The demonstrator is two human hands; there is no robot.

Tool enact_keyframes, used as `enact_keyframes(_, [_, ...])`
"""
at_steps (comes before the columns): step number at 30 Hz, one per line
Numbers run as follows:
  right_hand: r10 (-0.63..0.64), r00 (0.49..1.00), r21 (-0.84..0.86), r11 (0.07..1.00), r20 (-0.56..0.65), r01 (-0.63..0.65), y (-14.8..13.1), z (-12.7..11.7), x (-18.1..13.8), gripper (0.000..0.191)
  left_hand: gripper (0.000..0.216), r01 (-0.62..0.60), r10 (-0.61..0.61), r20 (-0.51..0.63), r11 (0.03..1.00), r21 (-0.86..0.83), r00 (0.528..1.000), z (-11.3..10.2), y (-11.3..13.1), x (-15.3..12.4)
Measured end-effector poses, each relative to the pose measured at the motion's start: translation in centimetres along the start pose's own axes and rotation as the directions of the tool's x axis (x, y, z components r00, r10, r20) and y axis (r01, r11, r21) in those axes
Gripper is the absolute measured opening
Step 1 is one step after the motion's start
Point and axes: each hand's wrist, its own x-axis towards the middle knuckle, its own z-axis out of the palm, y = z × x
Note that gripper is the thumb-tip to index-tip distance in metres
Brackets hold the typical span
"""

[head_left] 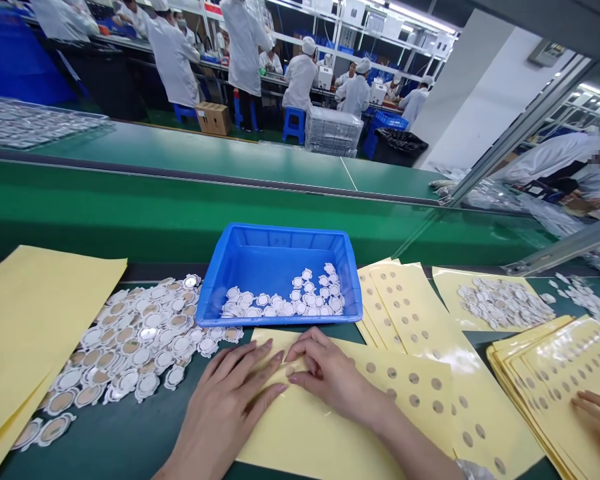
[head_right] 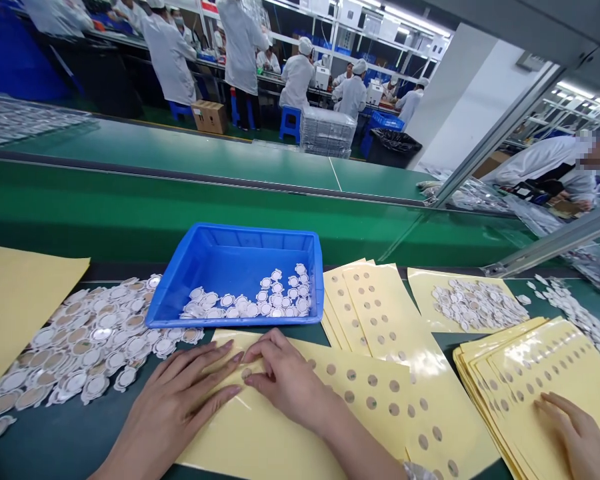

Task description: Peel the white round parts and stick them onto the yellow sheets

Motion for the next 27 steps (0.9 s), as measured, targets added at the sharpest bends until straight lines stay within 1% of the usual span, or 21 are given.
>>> enact_keyframes(5, [-0.040,0.999,-0.014,0.999,0.010,0.040,0.0,0.2,-0.2,0.015,0.031,0.029,-0.034,-0.069,0.997,-0.068,0.997,0.2,0.1,-0.1])
enact_keyframes(11, [-0.091,0.996,-0.045,0.995,-0.021,0.090,0.4,0.3,-0.1,0.012,0.031,0.036,-0.041,-0.066,0.997,-0.065,0.997,0.0,0.1,-0.1])
enact_keyframes(13, [-0.105,0.994,-0.032,0.994,-0.039,0.104,0.6,0.4,0.0,0.009,0.031,0.032,-0.037,-0.068,0.997,-0.063,0.997,0.0,0.0,0.0])
enact_keyframes(15, [-0.124,0.990,0.010,0.992,-0.062,0.124,0.9,0.5,0.1,0.002,0.029,0.041,-0.045,-0.061,0.997,-0.062,0.997,0.2,-0.1,-0.2])
enact_keyframes(16, [-0.133,0.988,0.045,0.990,-0.075,0.137,1.0,0.5,0.2,0.005,0.029,0.052,-0.055,-0.056,0.997,-0.062,0.997,0.5,-0.3,-0.4])
enact_keyframes(18, [-0.138,0.987,0.131,0.980,-0.081,0.147,1.2,0.5,0.4,0.020,0.028,0.072,-0.075,-0.045,0.996,-0.061,0.996,1.1,-0.5,-1.0])
enact_keyframes(21, [-0.087,0.995,0.280,0.955,-0.057,0.099,1.4,0.2,0.8,0.036,0.031,0.079,-0.082,-0.037,0.995,-0.057,0.996,1.3,-0.8,-1.5])
enact_keyframes(23, [-0.033,0.999,0.380,0.924,-0.043,0.047,1.4,0.0,0.9,0.039,0.030,0.059,-0.065,-0.060,0.994,-0.090,0.996,0.1,-0.5,-0.9])
enact_keyframes(24, [-0.012,0.999,0.418,0.908,-0.045,0.030,1.5,0.0,1.0,0.040,0.030,0.044,-0.055,-0.088,0.992,-0.118,0.995,-1.0,-0.2,-0.3])
enact_keyframes(26, [-0.005,0.999,0.429,0.903,-0.050,0.026,1.4,0.1,1.1,0.041,0.031,-0.006,-0.027,-0.163,0.980,-0.197,0.986,-4.1,0.9,1.5])
enact_keyframes(27, [-0.021,0.999,0.408,0.912,-0.047,0.039,1.3,0.2,1.2,0.040,0.033,-0.036,-0.003,-0.173,0.974,-0.224,0.985,-5.9,1.6,2.5])
